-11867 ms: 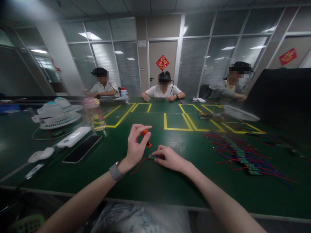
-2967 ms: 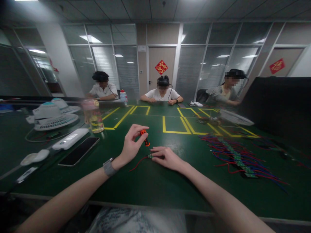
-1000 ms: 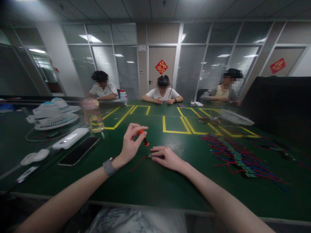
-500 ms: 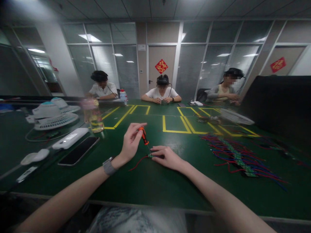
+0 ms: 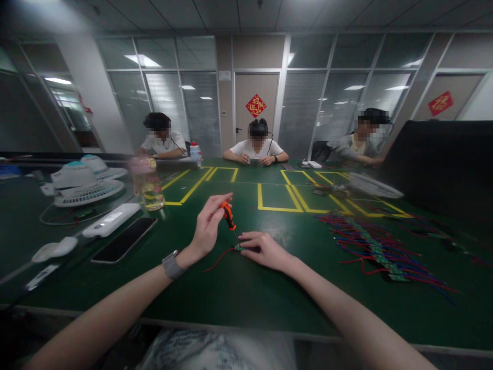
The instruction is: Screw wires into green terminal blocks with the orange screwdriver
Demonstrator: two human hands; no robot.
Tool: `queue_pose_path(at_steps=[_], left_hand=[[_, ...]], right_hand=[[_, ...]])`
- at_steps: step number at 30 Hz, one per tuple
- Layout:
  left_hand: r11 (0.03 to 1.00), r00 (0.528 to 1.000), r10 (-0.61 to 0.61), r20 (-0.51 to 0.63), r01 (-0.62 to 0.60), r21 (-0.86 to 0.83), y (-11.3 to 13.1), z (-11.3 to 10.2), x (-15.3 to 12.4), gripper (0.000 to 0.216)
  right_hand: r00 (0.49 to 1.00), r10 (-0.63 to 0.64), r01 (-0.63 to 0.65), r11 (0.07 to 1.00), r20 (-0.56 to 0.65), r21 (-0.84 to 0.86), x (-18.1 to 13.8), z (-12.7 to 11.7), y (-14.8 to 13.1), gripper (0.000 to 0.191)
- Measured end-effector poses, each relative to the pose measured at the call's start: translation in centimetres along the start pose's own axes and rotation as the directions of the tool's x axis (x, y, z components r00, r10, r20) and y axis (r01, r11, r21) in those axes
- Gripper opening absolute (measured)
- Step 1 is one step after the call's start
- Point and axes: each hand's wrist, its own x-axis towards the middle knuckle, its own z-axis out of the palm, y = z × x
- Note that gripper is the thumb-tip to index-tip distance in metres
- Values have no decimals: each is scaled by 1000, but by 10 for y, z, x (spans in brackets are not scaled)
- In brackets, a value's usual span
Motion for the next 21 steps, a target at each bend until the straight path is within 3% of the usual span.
queue_pose_path(at_steps=[10,16,21], left_hand=[[999,1000,-26,0,26,-25,3,2,1,28],[998,999,31,-23,-30,50,5,3,1,20],[1000,1000,-8,-2,8,28,2,3,2,23]], right_hand=[[1000,10,-10,1000,9,-6,0,-1,-2,28],[1000,7,-7,1000,1,3,0,-1,-4,27],[1000,6,-6,1000,-5,-9,0,0,-3,27]])
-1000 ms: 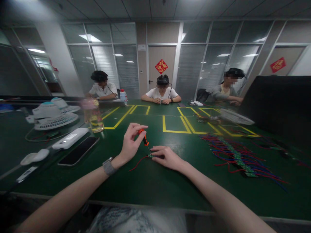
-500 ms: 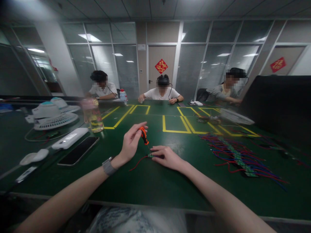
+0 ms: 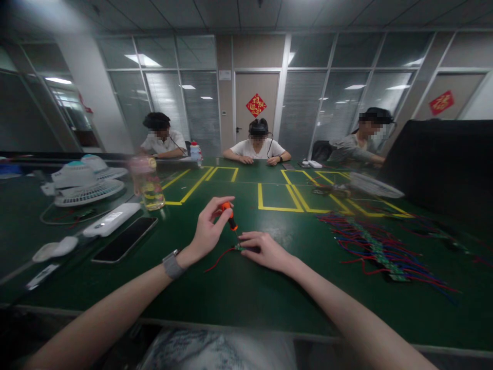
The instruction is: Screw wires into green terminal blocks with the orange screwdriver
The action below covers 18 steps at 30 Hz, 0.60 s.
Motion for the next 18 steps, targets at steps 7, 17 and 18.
queue_pose_path(at_steps=[7,17,18], left_hand=[[999,999,-43,-24,43,-5,-5,-2,2,23],[999,998,-46,-46,46,0,-5,-2,3,23],[999,998,-47,-46,47,0,-5,-2,3,24]], right_hand=[[1000,11,-10,1000,9,-23,0,0,0,29],[1000,8,-8,1000,9,-23,0,0,0,29],[1000,8,-8,1000,8,-25,0,0,0,29]])
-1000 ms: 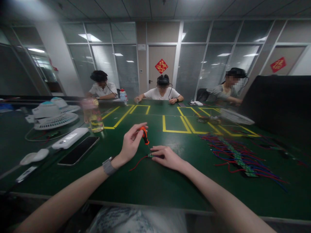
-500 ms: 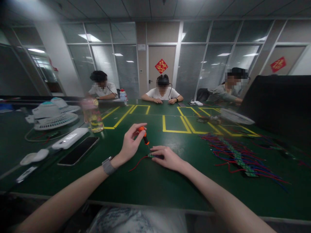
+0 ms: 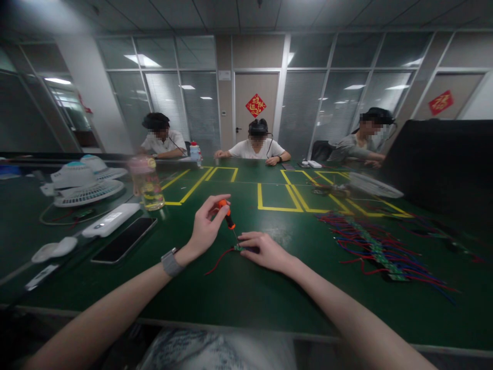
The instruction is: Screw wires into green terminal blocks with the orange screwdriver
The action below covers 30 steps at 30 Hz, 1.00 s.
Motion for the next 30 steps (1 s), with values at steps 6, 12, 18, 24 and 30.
queue_pose_path(at_steps=[6,12,18,24,30], left_hand=[[999,1000,-23,-19,22,-25,-1,-1,1,24],[971,978,-100,-182,56,-233,-2,0,4,31],[998,997,-59,-45,60,25,0,-7,7,26],[947,918,-126,376,-1,320,2,-6,5,17],[845,607,-353,712,-120,521,-15,-8,-1,24]], right_hand=[[1000,-5,5,1000,0,6,0,1,0,29],[999,-3,2,1000,-40,-15,-1,2,-2,30],[991,-31,28,999,-127,-26,-2,1,-6,24],[989,-39,31,998,-145,-59,-2,4,-5,20],[986,-62,56,997,-152,-46,-2,7,-1,17]])
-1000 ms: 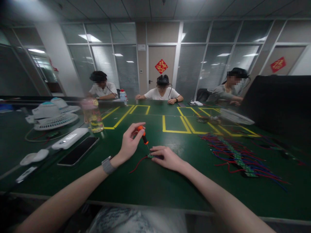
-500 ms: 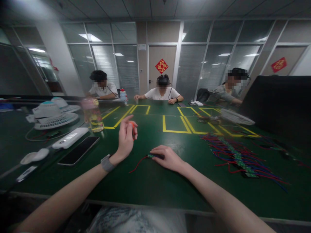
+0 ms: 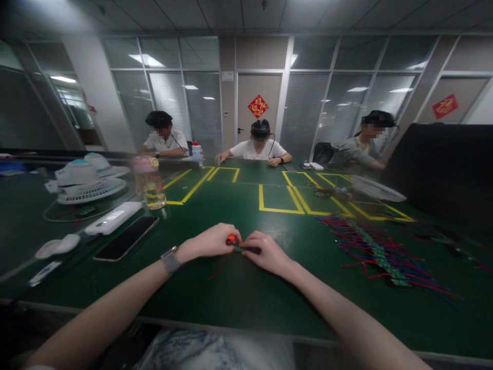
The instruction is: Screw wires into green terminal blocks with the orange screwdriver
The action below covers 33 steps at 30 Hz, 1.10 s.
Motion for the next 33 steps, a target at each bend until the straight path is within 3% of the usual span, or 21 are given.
queue_pose_path(at_steps=[11,18,33], left_hand=[[999,988,-11,154,16,-30,-7,-9,-1,22],[997,990,-10,140,21,-74,-8,-4,2,18],[992,995,-16,101,3,128,6,-4,-1,13]], right_hand=[[1000,-17,17,1000,0,-10,0,0,0,15],[1000,-15,17,998,-20,59,1,0,1,15],[1000,27,-26,996,-12,84,3,-3,-12,17]])
